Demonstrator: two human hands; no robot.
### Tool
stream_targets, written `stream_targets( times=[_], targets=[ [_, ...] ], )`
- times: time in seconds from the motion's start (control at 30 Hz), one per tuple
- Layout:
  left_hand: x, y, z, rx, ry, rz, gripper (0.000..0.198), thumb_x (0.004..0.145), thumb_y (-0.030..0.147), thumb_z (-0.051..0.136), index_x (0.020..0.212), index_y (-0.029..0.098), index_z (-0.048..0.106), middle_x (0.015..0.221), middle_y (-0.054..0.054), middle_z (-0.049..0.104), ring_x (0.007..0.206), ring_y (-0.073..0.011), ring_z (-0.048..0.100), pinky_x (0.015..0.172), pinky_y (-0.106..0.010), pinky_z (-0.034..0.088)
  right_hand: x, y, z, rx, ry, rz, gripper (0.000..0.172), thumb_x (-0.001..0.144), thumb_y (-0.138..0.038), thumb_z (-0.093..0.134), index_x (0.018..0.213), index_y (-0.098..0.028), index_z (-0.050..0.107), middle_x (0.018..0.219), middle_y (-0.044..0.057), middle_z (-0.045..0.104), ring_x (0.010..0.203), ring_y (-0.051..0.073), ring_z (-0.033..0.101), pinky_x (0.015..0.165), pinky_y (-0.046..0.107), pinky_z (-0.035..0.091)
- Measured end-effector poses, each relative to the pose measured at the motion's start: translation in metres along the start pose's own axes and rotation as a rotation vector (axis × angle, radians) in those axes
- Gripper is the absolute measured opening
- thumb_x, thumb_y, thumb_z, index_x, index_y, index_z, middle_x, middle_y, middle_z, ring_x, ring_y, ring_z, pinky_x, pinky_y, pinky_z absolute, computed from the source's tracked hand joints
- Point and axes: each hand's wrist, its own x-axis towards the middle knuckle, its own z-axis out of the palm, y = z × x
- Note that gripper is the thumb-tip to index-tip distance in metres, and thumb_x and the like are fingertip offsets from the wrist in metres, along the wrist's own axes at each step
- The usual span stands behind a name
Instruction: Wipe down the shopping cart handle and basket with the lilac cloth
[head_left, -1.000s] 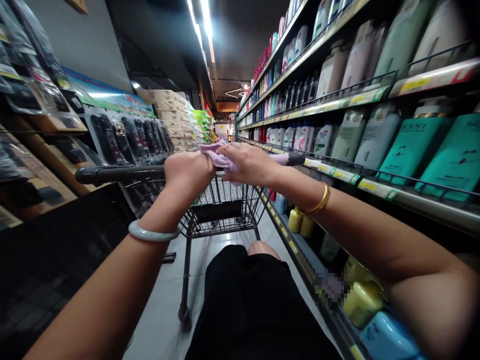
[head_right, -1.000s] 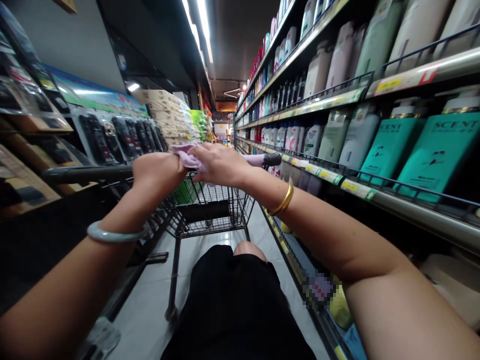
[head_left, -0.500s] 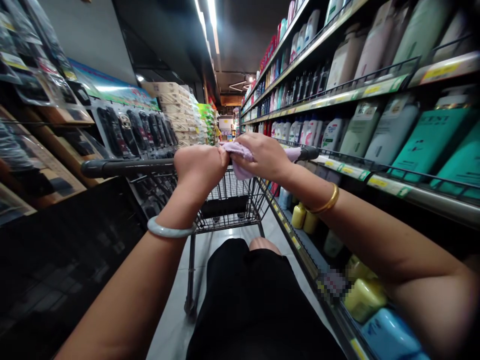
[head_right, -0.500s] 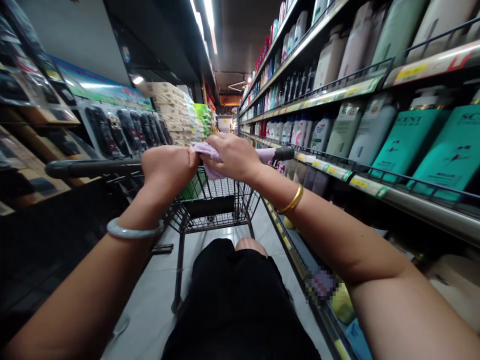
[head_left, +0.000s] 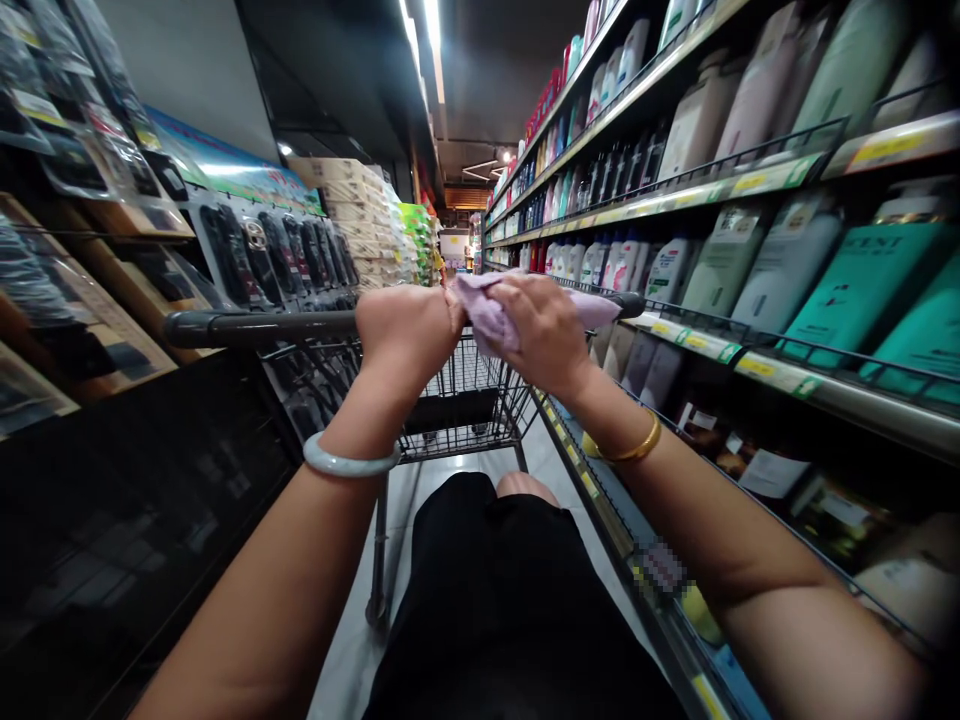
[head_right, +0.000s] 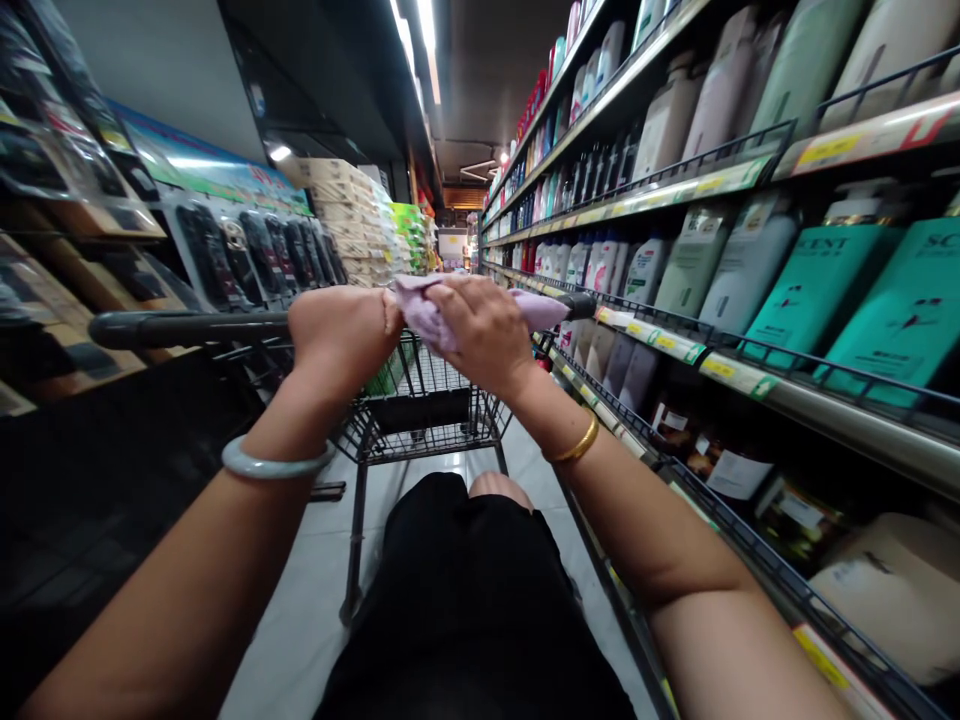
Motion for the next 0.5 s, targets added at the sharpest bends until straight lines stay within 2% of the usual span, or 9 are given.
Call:
stream_targets(
  times=[0.1,0.17,0.2,0.27,0.37,0.5],
  targets=[
    [-0.001,0.003,0.000,-0.018,0.022,-0.036,0.070,0.106,0.038,0.020,0.102,0.012,0.084,0.095,-0.021,0.079,0.087,-0.0329,0.071,0.068,-0.041,0.033,0.006,0.011,-0.004,-0.026,0.024,0.216,0.043,0.104,-0.052,0.051,0.128,-0.021,0.068,0.126,0.015,0.072,0.122,0.033,0.063,0.110,0.049,0.048],
    [0.000,0.005,0.000,-0.016,0.022,-0.049,0.068,0.105,0.037,0.021,0.102,0.013,0.085,0.094,-0.020,0.080,0.087,-0.0323,0.071,0.067,-0.042,0.033,0.015,0.007,-0.005,-0.036,0.053,0.336,0.044,0.105,-0.054,0.047,0.121,-0.020,0.069,0.116,0.015,0.074,0.116,0.032,0.064,0.105,0.047,0.050],
    [0.000,0.005,-0.001,-0.012,0.022,-0.052,0.067,0.105,0.037,0.022,0.101,0.014,0.085,0.094,-0.020,0.080,0.087,-0.0321,0.071,0.067,-0.042,0.033,0.018,0.002,-0.004,-0.037,0.060,0.350,0.044,0.105,-0.055,0.047,0.120,-0.020,0.069,0.115,0.015,0.074,0.115,0.033,0.065,0.105,0.047,0.050],
    [0.000,0.004,-0.001,-0.003,0.016,-0.042,0.064,0.104,0.036,0.024,0.099,0.015,0.085,0.094,-0.020,0.080,0.086,-0.0319,0.071,0.067,-0.042,0.032,0.019,-0.007,-0.002,-0.026,0.048,0.284,0.043,0.103,-0.054,0.051,0.122,-0.020,0.069,0.121,0.015,0.074,0.120,0.034,0.064,0.109,0.049,0.048],
    [-0.002,0.002,-0.001,-0.009,0.016,-0.032,0.063,0.104,0.036,0.024,0.101,0.016,0.084,0.096,-0.019,0.080,0.086,-0.0313,0.070,0.067,-0.043,0.031,0.009,-0.003,-0.003,0.025,0.034,0.179,0.042,0.101,-0.052,0.055,0.126,-0.021,0.069,0.128,0.014,0.073,0.124,0.033,0.063,0.113,0.049,0.047],
    [-0.003,0.005,0.000,-0.099,0.039,-0.083,0.061,0.103,0.036,0.027,0.100,0.014,0.083,0.098,-0.018,0.080,0.091,-0.0288,0.069,0.073,-0.041,0.034,-0.001,0.022,-0.009,0.030,0.234,0.386,0.044,0.102,-0.047,0.047,0.125,-0.016,0.068,0.117,0.015,0.072,0.110,0.030,0.067,0.102,0.049,0.053]
  ],
)
